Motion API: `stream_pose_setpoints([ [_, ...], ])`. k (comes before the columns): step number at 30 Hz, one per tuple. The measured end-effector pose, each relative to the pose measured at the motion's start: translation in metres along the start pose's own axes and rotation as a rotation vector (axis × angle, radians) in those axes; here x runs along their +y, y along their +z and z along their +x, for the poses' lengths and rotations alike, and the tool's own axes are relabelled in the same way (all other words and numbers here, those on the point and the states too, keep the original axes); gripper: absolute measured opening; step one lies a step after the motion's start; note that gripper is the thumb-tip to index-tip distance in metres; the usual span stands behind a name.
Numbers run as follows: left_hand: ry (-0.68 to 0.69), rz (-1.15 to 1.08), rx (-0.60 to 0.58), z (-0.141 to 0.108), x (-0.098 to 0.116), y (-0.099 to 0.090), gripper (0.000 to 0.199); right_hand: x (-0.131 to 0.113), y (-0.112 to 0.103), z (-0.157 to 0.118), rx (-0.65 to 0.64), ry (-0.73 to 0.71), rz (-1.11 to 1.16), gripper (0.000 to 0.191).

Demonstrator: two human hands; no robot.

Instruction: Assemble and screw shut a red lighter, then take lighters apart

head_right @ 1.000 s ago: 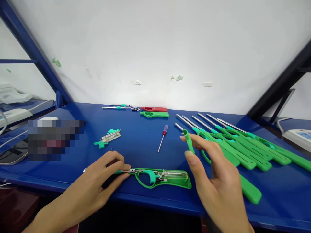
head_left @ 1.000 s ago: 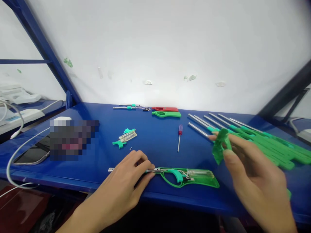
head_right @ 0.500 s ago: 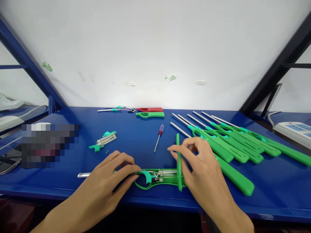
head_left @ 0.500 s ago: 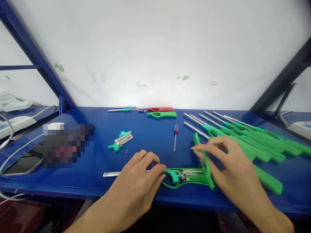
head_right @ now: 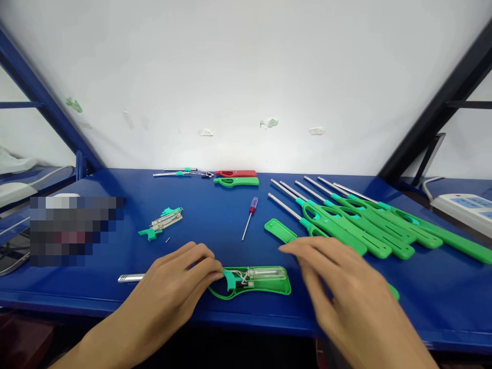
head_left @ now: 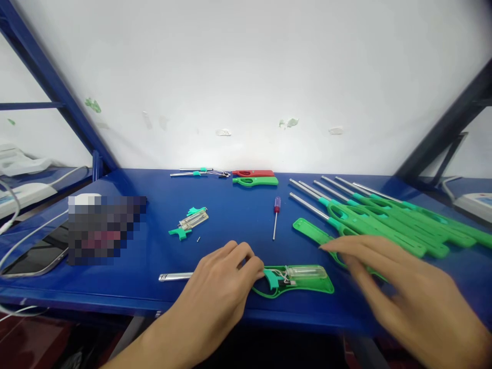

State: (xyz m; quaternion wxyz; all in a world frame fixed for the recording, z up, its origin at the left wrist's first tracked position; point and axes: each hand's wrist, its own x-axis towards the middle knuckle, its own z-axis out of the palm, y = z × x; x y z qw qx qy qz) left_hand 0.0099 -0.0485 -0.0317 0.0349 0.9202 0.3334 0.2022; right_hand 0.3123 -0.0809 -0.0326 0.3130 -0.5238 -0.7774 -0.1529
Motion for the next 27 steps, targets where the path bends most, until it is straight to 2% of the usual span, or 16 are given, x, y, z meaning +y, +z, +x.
stream_pose_setpoints([
  [2, 0.019, 0.013, 0.02, 0.0, 0.0, 0.0, 0.025, -0.015, 0.001, 0.005, -0.054, -0.08, 0.098, 0.02],
  [5, 0.033, 0.032, 0.04, -0.001, 0.001, 0.0, 0.028, -0.025, 0.005, 0.009, -0.126, -0.121, 0.189, 0.021],
  [13, 0.006, 0.028, 0.052, -0.006, 0.002, 0.006, 0.029, -0.019, 0.01, 0.005, -0.182, -0.102, 0.239, 0.022],
  [17, -0.007, 0.014, 0.084, -0.007, 0.001, 0.003, 0.028, -0.018, 0.014, 0.002, -0.219, -0.072, 0.263, 0.019],
  [22, -0.058, 0.047, 0.234, -0.01, -0.014, -0.009, 0.013, -0.016, 0.015, 0.004, -0.249, -0.087, 0.28, 0.024],
  [27, -0.136, 0.099, 0.311, -0.007, -0.031, -0.009, 0.01, -0.018, 0.012, 0.01, -0.175, -0.158, 0.232, 0.029],
])
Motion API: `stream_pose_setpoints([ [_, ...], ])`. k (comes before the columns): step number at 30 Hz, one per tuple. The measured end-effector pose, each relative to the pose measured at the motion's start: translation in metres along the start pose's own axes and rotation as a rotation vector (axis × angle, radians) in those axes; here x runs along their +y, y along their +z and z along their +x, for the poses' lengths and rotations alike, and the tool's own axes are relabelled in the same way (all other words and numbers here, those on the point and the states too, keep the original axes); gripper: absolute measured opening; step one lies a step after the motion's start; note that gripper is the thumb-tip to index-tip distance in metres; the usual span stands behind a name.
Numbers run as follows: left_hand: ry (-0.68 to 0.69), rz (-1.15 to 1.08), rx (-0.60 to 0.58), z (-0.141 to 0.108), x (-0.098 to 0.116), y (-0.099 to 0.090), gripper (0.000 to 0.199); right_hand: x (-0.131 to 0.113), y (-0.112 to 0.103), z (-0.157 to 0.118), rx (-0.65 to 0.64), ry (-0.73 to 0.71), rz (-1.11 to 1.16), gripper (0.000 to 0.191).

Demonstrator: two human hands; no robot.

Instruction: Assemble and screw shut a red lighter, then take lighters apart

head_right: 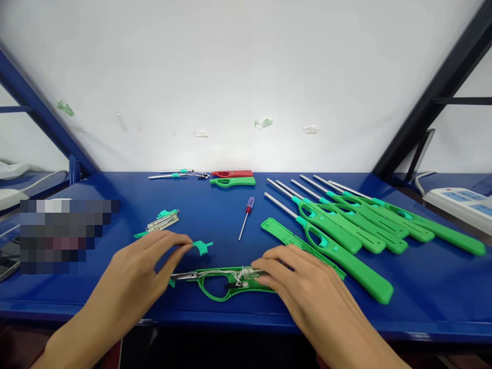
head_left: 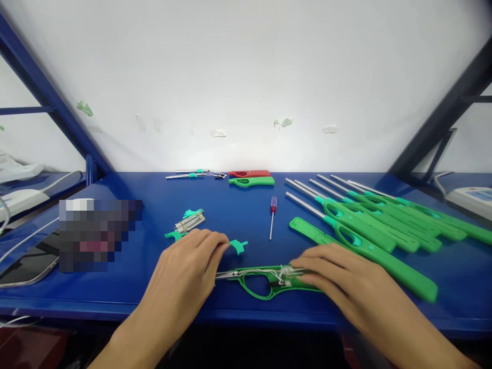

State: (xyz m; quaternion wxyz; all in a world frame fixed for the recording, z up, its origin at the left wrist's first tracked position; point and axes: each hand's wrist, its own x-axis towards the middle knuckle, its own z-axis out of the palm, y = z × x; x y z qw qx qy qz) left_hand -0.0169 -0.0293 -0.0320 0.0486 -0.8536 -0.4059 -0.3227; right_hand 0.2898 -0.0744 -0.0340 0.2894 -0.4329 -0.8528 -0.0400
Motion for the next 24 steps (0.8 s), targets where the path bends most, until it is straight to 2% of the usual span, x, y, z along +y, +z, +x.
stream_pose_setpoints([
  [4, 0.044, -0.045, -0.015, 0.002, 0.017, 0.009, 0.016, -0.005, -0.002, 0.004, 0.037, 0.009, -0.005, 0.022],
  [9, 0.14, -0.104, -0.071, 0.001, 0.039, 0.018, 0.021, -0.008, 0.0, 0.006, 0.096, -0.029, 0.007, 0.026],
  [18, 0.169, -0.148, -0.153, -0.002, 0.034, 0.02, 0.023, -0.008, 0.006, 0.004, 0.186, -0.017, 0.018, 0.022],
  [24, 0.164, -0.172, -0.198, -0.003, 0.033, 0.022, 0.023, -0.01, 0.006, 0.005, 0.18, -0.013, 0.037, 0.024],
])
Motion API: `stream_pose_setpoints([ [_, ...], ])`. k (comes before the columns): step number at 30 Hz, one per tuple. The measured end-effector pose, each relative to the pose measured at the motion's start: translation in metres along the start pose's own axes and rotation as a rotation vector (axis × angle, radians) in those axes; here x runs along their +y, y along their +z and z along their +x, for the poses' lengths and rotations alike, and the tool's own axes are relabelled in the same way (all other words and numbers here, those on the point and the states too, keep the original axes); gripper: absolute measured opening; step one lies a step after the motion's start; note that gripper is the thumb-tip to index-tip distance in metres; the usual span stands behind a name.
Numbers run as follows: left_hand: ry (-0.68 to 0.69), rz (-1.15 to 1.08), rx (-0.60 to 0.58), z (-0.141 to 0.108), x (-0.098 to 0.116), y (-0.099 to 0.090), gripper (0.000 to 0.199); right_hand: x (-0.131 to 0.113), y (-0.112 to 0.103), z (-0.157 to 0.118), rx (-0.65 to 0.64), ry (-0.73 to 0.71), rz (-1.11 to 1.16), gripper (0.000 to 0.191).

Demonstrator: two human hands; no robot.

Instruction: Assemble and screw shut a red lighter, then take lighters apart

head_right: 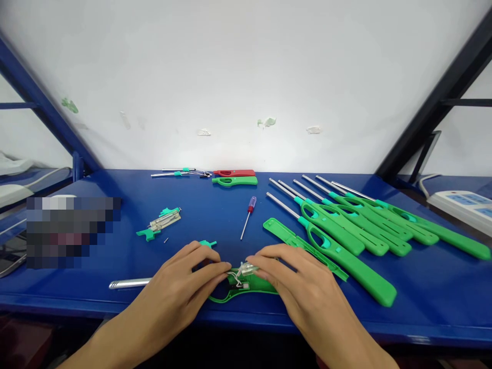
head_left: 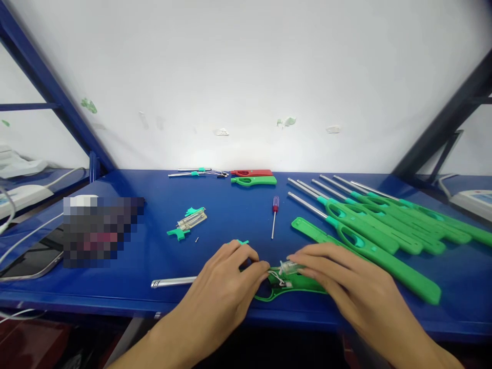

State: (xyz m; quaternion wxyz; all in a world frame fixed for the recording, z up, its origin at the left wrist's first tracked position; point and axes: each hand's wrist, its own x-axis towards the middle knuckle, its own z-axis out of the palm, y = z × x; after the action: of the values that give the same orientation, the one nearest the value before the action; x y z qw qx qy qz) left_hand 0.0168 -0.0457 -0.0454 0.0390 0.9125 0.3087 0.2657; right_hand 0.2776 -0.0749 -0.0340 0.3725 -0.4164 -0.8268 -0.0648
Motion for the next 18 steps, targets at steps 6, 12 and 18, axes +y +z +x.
stream_pose_setpoints([
  [6, 0.002, -0.004, -0.008, 0.001, 0.001, -0.002, 0.021, -0.004, -0.001, -0.003, -0.032, 0.004, 0.086, 0.022],
  [12, 0.031, 0.009, -0.035, 0.001, 0.002, -0.004, 0.018, -0.009, -0.002, 0.0, -0.001, -0.035, 0.136, 0.023],
  [18, 0.04, 0.022, -0.074, 0.003, 0.006, -0.007, 0.018, -0.013, -0.003, -0.009, -0.018, 0.0, 0.143, 0.029],
])
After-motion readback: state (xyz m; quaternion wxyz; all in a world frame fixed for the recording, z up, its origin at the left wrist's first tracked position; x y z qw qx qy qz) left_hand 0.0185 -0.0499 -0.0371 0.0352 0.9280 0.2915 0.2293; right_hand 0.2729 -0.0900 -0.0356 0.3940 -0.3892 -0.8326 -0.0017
